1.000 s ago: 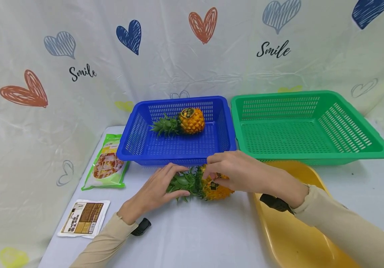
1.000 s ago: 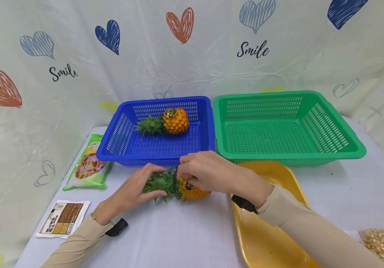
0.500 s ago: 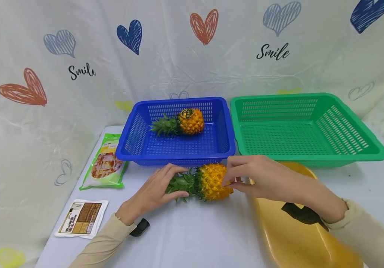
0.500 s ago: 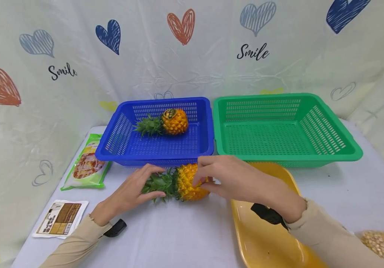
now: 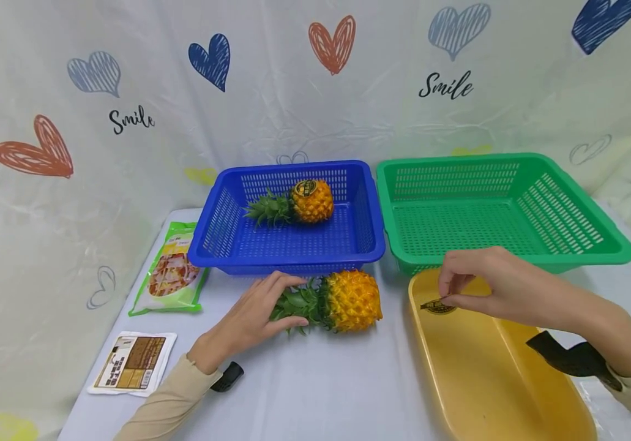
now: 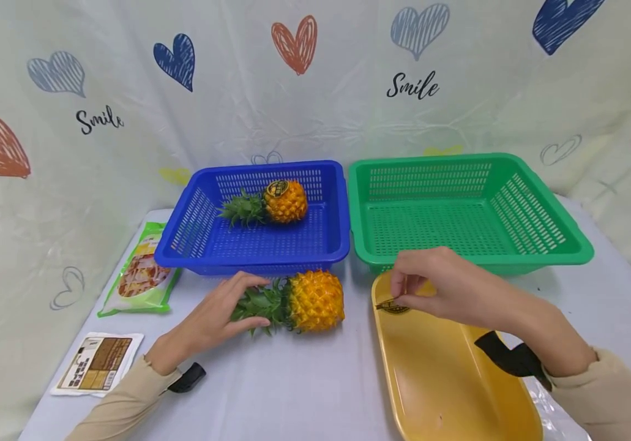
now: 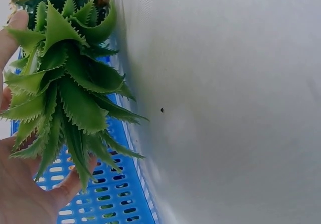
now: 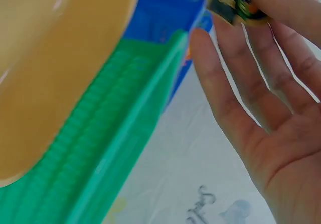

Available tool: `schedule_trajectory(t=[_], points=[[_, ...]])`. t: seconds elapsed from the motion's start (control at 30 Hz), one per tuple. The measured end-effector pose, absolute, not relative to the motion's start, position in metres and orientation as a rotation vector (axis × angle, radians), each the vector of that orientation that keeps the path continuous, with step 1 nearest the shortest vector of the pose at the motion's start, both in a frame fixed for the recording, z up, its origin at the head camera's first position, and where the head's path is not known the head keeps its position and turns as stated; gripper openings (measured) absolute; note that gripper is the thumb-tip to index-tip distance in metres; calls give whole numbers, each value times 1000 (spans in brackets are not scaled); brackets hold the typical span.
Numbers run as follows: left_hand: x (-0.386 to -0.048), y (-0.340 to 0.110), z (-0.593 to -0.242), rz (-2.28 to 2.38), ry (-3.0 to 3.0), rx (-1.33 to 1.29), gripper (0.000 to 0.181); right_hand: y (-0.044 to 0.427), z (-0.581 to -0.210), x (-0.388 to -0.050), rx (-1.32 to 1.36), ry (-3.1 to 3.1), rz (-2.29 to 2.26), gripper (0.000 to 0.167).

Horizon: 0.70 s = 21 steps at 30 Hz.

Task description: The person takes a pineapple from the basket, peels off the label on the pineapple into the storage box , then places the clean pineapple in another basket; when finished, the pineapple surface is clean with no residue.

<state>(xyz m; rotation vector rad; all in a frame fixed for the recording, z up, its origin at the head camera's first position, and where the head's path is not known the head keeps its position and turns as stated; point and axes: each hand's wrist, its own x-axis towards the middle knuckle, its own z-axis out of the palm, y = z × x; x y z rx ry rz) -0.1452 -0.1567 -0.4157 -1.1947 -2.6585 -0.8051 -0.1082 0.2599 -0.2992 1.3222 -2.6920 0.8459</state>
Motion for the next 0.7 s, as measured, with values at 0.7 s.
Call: schedule_trajectory(t=[0.7], points=[[-148, -156, -415, -800, -2671, -1197, 62, 260, -346, -118, 1372, -3142, 944, 29]])
